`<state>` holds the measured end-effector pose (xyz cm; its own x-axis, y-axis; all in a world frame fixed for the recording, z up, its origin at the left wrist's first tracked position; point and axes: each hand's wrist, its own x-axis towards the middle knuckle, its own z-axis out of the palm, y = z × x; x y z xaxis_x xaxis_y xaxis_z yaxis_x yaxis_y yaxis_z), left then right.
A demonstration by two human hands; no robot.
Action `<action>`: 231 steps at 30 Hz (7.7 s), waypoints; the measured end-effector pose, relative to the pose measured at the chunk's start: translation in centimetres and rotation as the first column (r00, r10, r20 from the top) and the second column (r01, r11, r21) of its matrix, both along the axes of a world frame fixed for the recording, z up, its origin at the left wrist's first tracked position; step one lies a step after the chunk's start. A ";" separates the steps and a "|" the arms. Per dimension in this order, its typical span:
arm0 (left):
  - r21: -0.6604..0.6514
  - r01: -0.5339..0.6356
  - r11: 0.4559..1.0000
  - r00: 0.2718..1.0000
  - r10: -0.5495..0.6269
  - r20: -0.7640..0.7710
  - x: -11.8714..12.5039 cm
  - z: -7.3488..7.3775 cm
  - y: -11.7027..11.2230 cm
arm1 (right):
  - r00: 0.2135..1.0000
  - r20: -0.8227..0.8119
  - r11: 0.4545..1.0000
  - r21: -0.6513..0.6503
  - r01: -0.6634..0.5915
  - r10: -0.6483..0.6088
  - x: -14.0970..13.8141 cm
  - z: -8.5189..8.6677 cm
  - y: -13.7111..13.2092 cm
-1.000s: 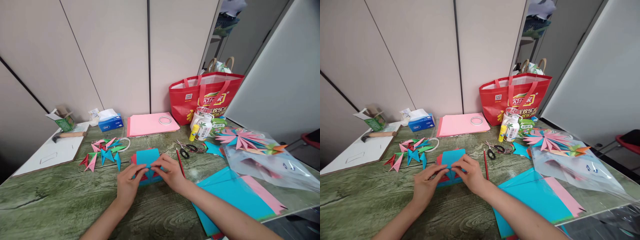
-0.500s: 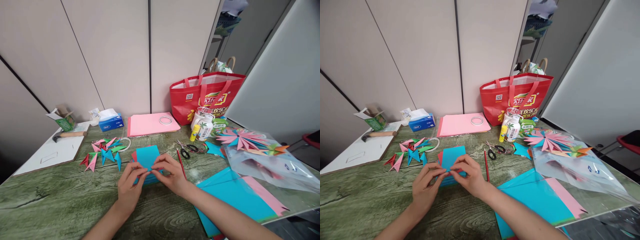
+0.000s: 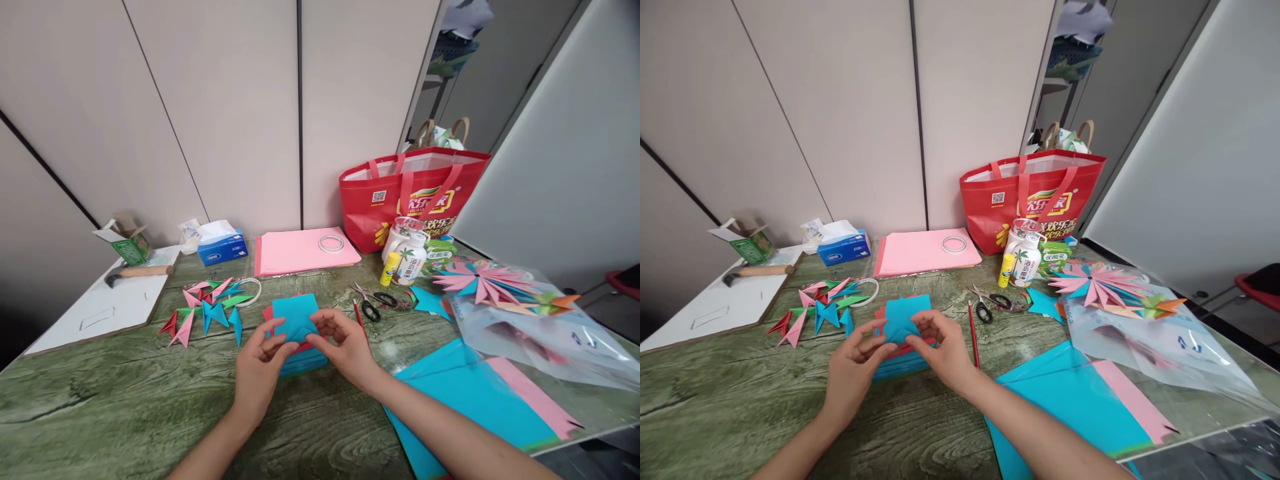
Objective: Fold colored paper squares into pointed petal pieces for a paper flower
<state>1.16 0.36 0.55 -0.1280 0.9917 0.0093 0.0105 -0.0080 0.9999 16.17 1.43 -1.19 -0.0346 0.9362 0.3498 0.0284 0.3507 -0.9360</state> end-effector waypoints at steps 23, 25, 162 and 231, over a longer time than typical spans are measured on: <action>-0.101 0.210 0.972 0.976 -0.202 0.084 -0.2 -0.8 0.7 | 0.976 -0.126 0.941 -0.267 -0.205 0.177 -0.5 -1.7 1.0; -0.098 0.238 0.966 0.970 -0.232 0.067 -0.2 -0.6 0.7 | 0.976 -0.120 0.934 -0.289 -0.210 0.182 -0.4 -1.5 0.9; -0.124 0.474 0.872 0.868 -0.439 0.234 -0.3 0.1 0.4 | 0.878 -0.087 0.793 -0.395 -0.464 0.470 1.0 -0.6 1.1; -0.226 0.527 0.819 0.807 -0.398 0.437 0.3 -0.6 0.1 | 0.963 -0.101 0.922 -0.278 -0.270 0.251 -0.2 -0.7 0.9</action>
<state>1.48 0.44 -0.09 0.4170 0.8672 -0.2722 -0.2636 0.4020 0.8769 15.98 2.31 -1.87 -0.2775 0.9576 0.0773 -0.0895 0.0543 -0.9945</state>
